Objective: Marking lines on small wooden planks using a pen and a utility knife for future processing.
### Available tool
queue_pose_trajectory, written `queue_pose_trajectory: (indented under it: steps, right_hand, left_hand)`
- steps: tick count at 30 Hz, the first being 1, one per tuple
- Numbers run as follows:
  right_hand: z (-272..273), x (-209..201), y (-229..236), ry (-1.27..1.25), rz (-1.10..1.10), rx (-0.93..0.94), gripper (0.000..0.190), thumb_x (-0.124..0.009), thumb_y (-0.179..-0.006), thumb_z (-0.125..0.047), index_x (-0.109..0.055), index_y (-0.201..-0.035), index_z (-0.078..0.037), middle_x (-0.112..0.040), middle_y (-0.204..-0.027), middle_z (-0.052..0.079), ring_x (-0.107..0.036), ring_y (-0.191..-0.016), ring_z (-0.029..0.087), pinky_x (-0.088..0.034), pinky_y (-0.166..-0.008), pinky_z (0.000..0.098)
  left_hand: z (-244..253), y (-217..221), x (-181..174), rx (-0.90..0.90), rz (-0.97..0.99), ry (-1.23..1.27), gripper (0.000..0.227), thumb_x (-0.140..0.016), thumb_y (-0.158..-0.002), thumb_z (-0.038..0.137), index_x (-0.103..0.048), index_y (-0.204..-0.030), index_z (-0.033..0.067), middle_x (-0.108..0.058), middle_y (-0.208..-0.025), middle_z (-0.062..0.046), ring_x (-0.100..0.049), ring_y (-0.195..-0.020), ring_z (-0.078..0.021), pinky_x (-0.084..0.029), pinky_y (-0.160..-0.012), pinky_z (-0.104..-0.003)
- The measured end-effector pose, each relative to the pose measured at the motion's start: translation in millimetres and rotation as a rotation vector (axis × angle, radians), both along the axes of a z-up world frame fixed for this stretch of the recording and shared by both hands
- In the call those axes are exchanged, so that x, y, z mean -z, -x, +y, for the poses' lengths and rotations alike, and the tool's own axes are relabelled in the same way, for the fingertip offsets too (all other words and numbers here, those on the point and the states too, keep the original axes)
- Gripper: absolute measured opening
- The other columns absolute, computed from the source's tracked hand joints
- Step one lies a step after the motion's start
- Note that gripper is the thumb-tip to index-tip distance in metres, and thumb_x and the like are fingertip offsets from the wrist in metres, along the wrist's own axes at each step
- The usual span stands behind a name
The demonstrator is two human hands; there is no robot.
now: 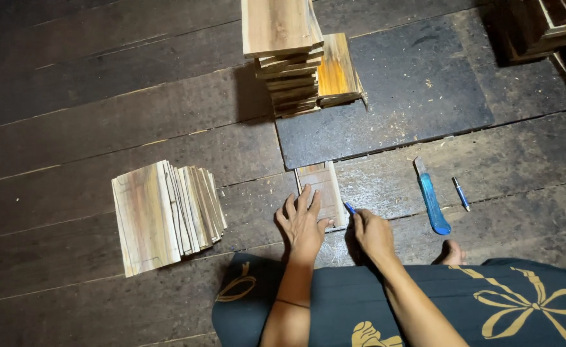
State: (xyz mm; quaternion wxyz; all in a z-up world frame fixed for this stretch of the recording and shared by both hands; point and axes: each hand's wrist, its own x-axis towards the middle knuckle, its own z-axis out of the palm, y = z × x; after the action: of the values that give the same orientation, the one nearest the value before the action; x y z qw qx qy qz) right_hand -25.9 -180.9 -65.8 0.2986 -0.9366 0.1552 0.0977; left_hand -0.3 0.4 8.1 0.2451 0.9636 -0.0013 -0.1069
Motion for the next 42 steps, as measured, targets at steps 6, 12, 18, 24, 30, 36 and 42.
queue_pose_trajectory:
  steps: [6, 12, 18, 24, 30, 36, 42]
  right_hand:
    - [5, -28, -41, 0.049, -0.064, -0.014, 0.022, -0.055, -0.102, -0.027, -0.069, -0.115, -0.016, -0.075, -0.099, 0.018, -0.072, -0.098, 0.043, -0.057, -0.083, 0.0555]
    - [30, -48, -81, 0.008, -0.087, -0.079, 0.031, -0.051, -0.099, -0.022, -0.067, -0.126, -0.019, -0.075, -0.106, 0.021, -0.070, -0.103, 0.047, -0.055, -0.089, 0.0592]
    - [37, -26, -106, 0.035, -0.081, -0.110, 0.027, -0.050, -0.100, -0.024, -0.068, -0.121, -0.025, -0.076, -0.105, 0.015, -0.072, -0.103, 0.041, -0.057, -0.089, 0.0555]
    - [29, -23, -133, 0.189, 0.052, -0.206, 0.026, -0.060, -0.091, -0.024, -0.071, -0.114, -0.025, -0.078, -0.100, 0.013, -0.074, -0.102, 0.040, -0.059, -0.088, 0.0540]
    - [26, -18, -144, 0.257, 0.114, -0.301, 0.034, -0.070, -0.082, -0.027, -0.072, -0.116, -0.023, -0.078, -0.095, 0.017, -0.074, -0.100, 0.042, -0.060, -0.086, 0.0564]
    - [16, -59, -35, 0.124, 0.247, -0.331, 0.034, -0.060, -0.087, -0.018, -0.071, -0.118, -0.013, -0.076, -0.095, 0.028, -0.072, -0.102, 0.049, -0.058, -0.089, 0.0595]
    - [27, -50, -45, 0.088, 0.144, -0.231, 0.028, -0.054, -0.095, -0.025, -0.072, -0.112, -0.012, -0.076, -0.094, 0.026, -0.073, -0.100, 0.047, -0.058, -0.087, 0.0583]
  left_hand:
    - [-3, -2, 6, -0.007, 0.001, -0.030, 0.073, -0.081, -0.081, 0.035, -0.052, -0.146, 0.0213, -0.032, -0.162, 0.004, -0.023, -0.145, -0.0336, -0.012, -0.110, -0.061]
    - [-3, -3, 9, -0.014, 0.045, -0.034, 0.074, -0.079, -0.082, 0.036, -0.050, -0.148, 0.0225, -0.030, -0.163, 0.005, -0.022, -0.145, -0.0335, -0.008, -0.110, -0.064]
    - [-3, -4, 7, -0.017, 0.065, -0.032, 0.073, -0.079, -0.082, 0.036, -0.050, -0.148, 0.0240, -0.029, -0.163, 0.006, -0.021, -0.144, -0.0334, -0.006, -0.110, -0.067]
    - [-6, -8, 6, -0.025, 0.089, -0.078, 0.071, -0.080, -0.081, 0.037, -0.053, -0.146, 0.0240, -0.032, -0.161, 0.007, -0.020, -0.145, -0.0334, -0.001, -0.111, -0.073]
    - [-8, -10, 7, -0.011, 0.075, -0.124, 0.070, -0.081, -0.081, 0.034, -0.054, -0.145, 0.0239, -0.034, -0.160, 0.005, -0.022, -0.145, -0.0340, 0.000, -0.110, -0.076]
    - [-9, -9, 9, -0.011, 0.058, -0.123, 0.069, -0.080, -0.082, 0.033, -0.054, -0.145, 0.0218, -0.036, -0.159, 0.002, -0.023, -0.145, -0.0355, 0.003, -0.110, -0.078]
    - [-10, -9, 7, -0.016, 0.050, -0.126, 0.069, -0.080, -0.082, 0.032, -0.054, -0.145, 0.0209, -0.037, -0.159, 0.002, -0.023, -0.145, -0.0344, 0.002, -0.110, -0.078]
